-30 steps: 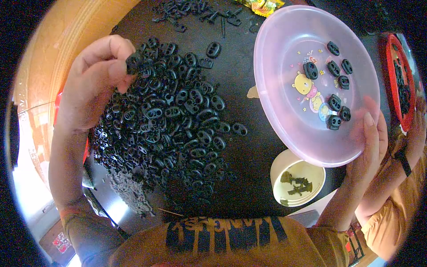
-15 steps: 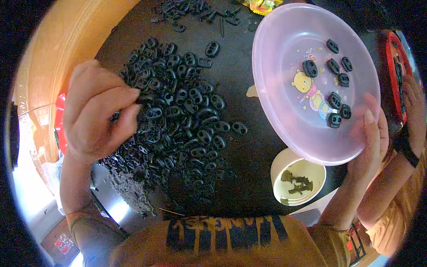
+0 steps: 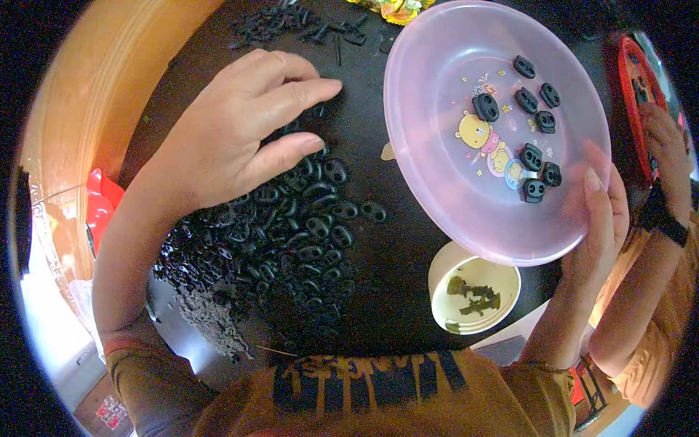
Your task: The person assembles plastic cord locks by fitting springs into plastic components and connecting the parts together by hand, then sorts components and finished pieces across the table, plates, and containers.
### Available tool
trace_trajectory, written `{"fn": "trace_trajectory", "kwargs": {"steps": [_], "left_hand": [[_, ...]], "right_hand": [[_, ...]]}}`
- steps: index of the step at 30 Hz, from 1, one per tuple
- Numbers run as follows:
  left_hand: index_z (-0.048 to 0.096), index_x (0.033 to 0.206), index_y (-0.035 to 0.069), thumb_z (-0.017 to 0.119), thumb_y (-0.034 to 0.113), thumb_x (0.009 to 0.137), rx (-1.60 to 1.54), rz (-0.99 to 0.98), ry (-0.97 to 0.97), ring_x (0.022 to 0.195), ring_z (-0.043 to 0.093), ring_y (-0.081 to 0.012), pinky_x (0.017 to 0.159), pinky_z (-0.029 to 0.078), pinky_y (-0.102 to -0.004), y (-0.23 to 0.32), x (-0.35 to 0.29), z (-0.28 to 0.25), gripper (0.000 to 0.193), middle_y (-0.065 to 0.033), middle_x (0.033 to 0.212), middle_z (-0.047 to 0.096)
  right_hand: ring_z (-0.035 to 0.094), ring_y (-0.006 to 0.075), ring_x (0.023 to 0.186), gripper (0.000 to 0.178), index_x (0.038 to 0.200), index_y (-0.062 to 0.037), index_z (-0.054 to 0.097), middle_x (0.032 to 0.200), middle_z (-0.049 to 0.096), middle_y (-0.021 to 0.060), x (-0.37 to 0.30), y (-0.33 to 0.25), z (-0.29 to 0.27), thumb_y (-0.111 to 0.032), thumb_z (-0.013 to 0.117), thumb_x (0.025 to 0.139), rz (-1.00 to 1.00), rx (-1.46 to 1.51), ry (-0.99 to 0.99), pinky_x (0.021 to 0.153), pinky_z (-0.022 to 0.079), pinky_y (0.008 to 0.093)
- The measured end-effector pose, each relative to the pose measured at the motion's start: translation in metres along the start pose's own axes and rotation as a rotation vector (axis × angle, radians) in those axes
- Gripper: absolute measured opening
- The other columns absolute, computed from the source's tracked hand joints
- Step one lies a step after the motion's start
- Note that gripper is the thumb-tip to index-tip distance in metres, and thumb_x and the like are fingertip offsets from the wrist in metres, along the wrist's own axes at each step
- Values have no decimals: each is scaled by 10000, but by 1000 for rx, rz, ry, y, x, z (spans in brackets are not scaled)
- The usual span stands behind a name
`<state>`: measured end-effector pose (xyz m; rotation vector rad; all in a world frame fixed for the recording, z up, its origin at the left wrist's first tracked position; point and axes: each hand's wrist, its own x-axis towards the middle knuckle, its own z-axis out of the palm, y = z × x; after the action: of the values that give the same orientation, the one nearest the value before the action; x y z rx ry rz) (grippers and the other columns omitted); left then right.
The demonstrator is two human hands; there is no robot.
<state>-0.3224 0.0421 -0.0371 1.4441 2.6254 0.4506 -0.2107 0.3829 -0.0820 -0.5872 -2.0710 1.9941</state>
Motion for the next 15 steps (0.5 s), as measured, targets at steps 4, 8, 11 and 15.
{"fn": "trace_trajectory", "kwargs": {"steps": [4,8,11,15], "left_hand": [[561,1051,17,605,208,768,-58,-12,-99,903,514,-311,783,416,-382,4,-11,-8,345,-148,975,537],[581,1001,19,601,207,772,-111,-1,-156,841,534,-314,760,426,-385,4,-20,-13,297,-135,897,558],[586,991,20,591,186,783,24,7,-63,867,539,-308,774,428,-383,4,-11,-17,266,-131,921,565],[588,999,26,576,155,800,136,160,181,911,541,-298,798,428,-384,-12,26,-1,238,-125,964,571]], "right_hand": [[505,42,701,360,1155,45,520,874,595,25,0,0,4,-137,531,844,-42,-4,-6,609,372,130],[506,42,697,360,1154,44,520,879,599,28,-2,-3,10,-137,536,843,-65,-15,19,605,373,131],[509,43,694,358,1151,43,522,878,600,29,-2,-4,9,-138,542,843,-65,16,-3,608,377,132],[504,41,686,355,1151,42,522,875,600,26,-4,-4,8,-134,547,844,-61,-7,12,609,368,128]]}}
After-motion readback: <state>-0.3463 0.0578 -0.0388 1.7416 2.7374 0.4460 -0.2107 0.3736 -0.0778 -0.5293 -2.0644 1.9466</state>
